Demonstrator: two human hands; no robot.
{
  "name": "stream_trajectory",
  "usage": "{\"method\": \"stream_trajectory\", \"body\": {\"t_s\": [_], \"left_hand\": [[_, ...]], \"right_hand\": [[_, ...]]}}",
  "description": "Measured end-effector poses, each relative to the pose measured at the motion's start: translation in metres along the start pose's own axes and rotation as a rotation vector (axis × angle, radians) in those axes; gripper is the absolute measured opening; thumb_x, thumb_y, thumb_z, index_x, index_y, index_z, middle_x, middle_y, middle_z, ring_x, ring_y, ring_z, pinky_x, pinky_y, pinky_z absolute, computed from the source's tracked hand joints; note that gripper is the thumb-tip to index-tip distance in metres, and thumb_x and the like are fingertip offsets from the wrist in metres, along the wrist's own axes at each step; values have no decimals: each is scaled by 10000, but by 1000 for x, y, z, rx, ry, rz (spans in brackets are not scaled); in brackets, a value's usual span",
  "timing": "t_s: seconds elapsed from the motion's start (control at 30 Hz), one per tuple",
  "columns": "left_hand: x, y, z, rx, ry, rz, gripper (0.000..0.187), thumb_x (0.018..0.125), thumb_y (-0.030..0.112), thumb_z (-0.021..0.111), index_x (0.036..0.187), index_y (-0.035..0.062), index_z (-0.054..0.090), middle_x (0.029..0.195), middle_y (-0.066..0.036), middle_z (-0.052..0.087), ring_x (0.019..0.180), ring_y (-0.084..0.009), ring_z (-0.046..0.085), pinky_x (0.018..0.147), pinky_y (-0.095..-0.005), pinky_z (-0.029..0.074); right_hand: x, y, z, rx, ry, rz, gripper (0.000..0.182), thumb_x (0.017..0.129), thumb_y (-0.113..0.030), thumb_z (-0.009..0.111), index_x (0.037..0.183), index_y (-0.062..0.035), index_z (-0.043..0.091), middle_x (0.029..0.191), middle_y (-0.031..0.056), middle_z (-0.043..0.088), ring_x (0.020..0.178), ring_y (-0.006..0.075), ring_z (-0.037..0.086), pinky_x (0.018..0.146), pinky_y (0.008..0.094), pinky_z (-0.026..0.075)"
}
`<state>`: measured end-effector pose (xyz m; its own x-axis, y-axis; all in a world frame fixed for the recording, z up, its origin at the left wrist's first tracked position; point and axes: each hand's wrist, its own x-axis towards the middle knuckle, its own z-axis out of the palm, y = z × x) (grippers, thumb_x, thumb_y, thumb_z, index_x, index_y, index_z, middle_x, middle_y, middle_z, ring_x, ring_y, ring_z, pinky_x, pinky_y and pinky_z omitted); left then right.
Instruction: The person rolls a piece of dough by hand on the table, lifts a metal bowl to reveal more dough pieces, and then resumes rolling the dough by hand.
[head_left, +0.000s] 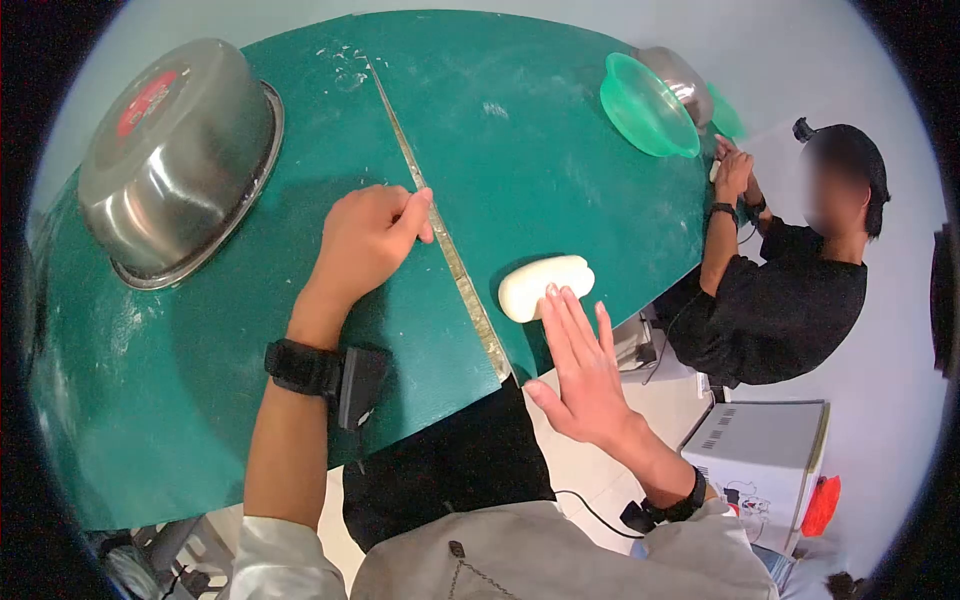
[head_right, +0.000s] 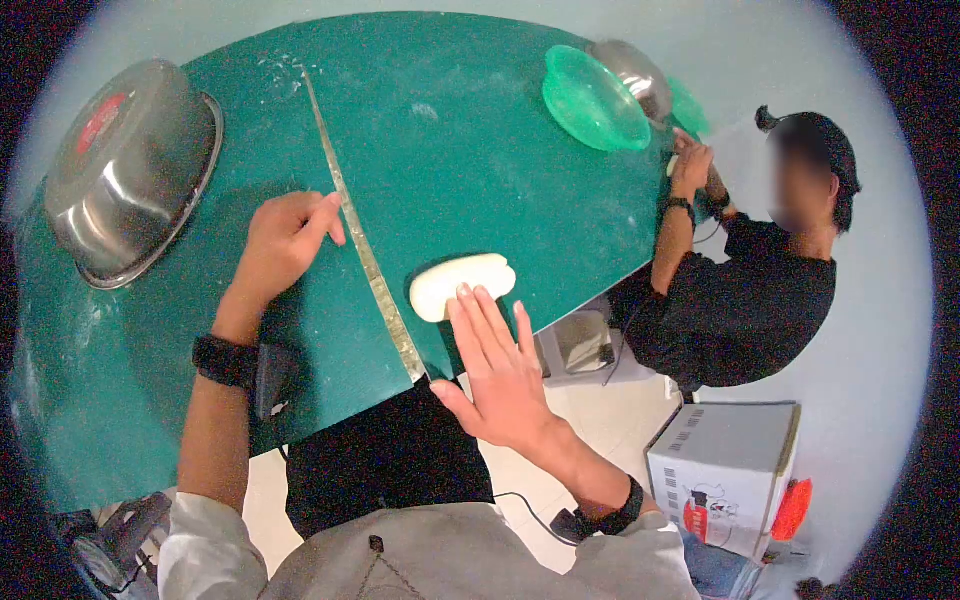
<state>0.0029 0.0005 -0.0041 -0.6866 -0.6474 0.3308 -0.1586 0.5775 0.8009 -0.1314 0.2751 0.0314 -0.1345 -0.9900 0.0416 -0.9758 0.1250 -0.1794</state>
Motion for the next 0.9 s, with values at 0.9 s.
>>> {"method": "stream_trajectory", "body": {"t_s": [0.9], "left_hand": [[5, -1, 1, 64, -47, -66, 456, 999, 344, 525, 650, 100, 690, 674, -113, 640, 695, -332, 631, 670, -452, 468]], "right_hand": [[273, 44, 32, -106, 412, 129, 797, 985, -628, 368, 1534, -51, 381, 1574, 240, 370, 1507, 394, 251, 1225, 553, 152]]}}
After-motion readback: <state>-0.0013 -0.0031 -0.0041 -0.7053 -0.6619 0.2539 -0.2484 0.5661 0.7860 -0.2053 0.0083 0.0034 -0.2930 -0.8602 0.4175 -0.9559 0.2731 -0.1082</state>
